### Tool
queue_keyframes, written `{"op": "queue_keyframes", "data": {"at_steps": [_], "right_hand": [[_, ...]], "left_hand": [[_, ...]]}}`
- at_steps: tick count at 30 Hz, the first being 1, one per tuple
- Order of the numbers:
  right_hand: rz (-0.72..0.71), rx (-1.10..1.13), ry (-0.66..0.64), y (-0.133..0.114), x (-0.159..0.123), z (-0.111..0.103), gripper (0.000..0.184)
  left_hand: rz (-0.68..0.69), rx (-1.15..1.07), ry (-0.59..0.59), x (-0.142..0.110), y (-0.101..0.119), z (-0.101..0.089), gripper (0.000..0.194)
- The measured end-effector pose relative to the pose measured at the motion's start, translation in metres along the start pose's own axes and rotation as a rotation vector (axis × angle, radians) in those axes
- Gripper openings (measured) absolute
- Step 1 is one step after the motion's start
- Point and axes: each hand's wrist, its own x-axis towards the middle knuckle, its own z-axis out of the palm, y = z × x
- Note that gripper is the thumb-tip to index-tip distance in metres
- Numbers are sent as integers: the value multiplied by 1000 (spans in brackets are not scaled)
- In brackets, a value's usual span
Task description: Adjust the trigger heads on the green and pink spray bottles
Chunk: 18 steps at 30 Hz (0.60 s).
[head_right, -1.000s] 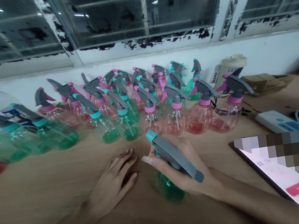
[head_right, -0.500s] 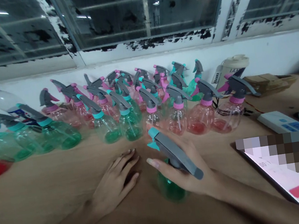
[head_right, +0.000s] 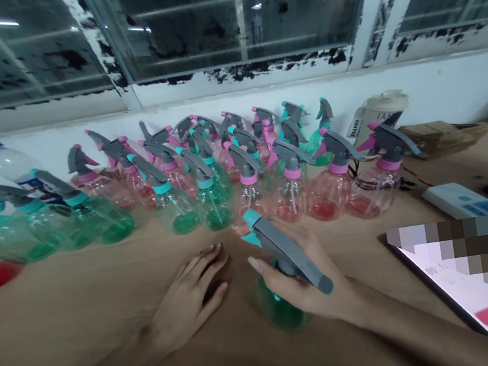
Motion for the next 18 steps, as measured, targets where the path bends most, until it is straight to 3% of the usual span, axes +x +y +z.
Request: {"op": "queue_keyframes", "data": {"at_steps": [8, 14, 18], "right_hand": [[90, 64, -42, -2, 1, 2, 19], [82, 65, -39, -2, -1, 2, 18], [113, 18, -24, -2, 5, -2, 26]], "left_hand": [[-8, 4, -28, 0, 1, -2, 40], [-19, -7, -24, 1, 1, -1, 40], [-32, -24, -22, 0, 2, -2, 38]]}}
